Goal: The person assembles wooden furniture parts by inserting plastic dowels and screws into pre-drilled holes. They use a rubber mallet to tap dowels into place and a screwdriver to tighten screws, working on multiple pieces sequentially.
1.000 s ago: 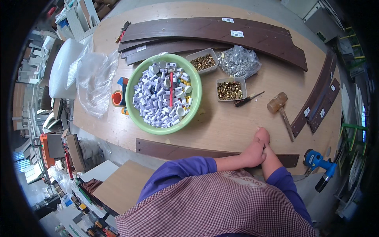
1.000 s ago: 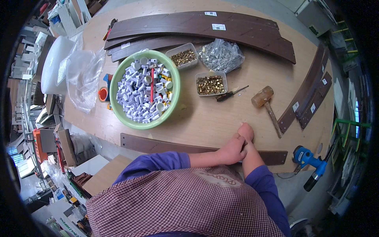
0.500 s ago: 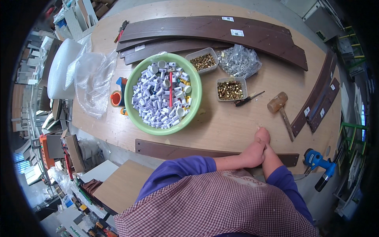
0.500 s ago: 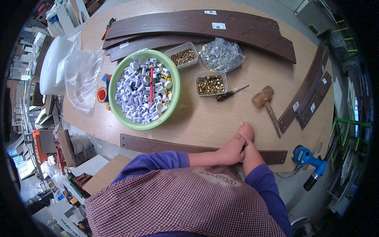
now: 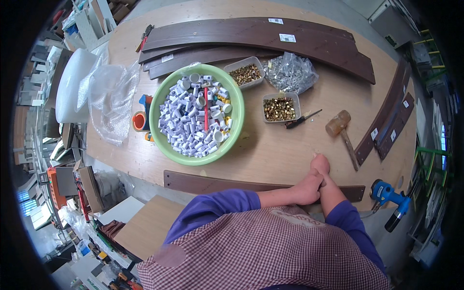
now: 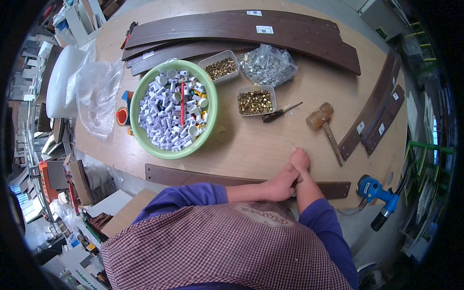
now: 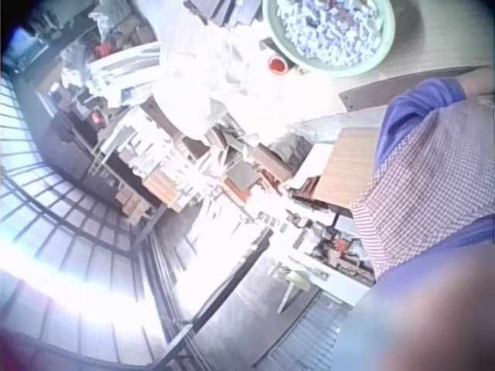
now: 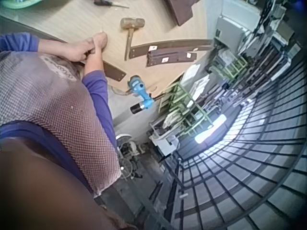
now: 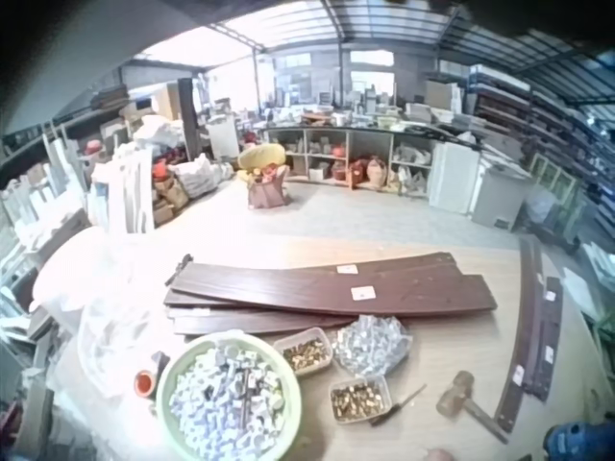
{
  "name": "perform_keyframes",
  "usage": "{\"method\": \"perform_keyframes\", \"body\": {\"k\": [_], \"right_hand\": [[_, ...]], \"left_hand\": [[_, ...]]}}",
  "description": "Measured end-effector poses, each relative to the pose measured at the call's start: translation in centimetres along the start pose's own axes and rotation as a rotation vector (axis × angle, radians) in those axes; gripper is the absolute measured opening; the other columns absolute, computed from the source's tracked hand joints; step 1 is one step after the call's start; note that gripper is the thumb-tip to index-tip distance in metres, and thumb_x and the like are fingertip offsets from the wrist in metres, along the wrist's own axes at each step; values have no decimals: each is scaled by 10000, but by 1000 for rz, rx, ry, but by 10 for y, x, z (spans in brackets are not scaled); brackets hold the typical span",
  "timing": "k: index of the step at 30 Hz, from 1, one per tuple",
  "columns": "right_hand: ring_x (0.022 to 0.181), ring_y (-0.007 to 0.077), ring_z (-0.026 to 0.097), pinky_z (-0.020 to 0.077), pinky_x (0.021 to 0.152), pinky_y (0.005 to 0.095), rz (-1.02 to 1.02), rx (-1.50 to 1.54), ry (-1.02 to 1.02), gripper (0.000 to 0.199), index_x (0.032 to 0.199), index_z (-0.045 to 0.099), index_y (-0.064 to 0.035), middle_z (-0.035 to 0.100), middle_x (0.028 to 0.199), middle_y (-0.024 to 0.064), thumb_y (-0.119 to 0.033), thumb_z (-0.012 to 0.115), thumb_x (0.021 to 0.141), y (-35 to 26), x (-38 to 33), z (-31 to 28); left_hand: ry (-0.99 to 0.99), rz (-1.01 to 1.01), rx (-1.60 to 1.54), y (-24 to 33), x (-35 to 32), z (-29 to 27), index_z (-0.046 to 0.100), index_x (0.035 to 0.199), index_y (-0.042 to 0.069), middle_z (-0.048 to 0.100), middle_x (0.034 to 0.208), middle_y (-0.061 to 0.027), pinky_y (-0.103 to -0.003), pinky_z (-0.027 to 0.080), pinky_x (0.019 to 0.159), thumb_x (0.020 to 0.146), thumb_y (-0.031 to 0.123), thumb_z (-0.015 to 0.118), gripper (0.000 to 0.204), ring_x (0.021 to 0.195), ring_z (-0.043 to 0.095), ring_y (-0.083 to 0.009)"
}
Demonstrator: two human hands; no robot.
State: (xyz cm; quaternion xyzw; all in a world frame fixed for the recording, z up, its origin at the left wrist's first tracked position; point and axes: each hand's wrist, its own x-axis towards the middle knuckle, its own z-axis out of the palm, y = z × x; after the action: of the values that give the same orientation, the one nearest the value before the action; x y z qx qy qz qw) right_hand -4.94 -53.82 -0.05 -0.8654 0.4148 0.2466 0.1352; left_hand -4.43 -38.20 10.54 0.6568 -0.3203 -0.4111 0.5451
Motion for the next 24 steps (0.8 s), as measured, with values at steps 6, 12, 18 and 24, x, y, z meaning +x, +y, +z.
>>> {"method": "perform_keyframes", "body": {"k": [6, 12, 18, 24], "right_hand": [[1000, 392, 660, 519, 852, 493, 25, -27, -24, 403, 1030, 704, -11, 684, 1038, 233, -342, 477, 996, -2, 2, -1], [1009, 370, 669, 533, 852, 478, 32, -79, -52, 399, 1039, 709, -37, 689, 1081, 199, -361, 480, 998, 3, 10, 8], [1007, 362, 672, 539, 851, 471, 48, -112, -46, 401, 1030, 709, -44, 692, 1073, 198, -358, 462, 1006, 1, 8, 9], [984, 368, 675, 541, 836, 475, 22, -63, -40, 397, 1010, 710, -32, 695, 1043, 208, -332, 450, 1011, -2, 0, -1]], "left_hand": [[-361, 118, -382, -5, -8, -58, 619, 1086, -18, 631, 1002, -130, -350, 500, 864, 784, -28, 574, 306, 960, 611, -245], [532, -288, 287, -37, -46, -219, 677, 990, 0, 685, 941, -158, -368, 529, 798, 843, 28, 531, 208, 861, 670, -263], [679, -113, 934, -73, -29, -308, 666, 894, -25, 642, 984, -207, -463, 494, 875, 779, 43, 564, 169, 943, 613, -399], [785, -118, 1196, -87, -30, -341, 685, 1067, 18, 592, 1197, -167, -415, 469, 962, 768, -20, 540, 334, 1095, 571, -353]]}}
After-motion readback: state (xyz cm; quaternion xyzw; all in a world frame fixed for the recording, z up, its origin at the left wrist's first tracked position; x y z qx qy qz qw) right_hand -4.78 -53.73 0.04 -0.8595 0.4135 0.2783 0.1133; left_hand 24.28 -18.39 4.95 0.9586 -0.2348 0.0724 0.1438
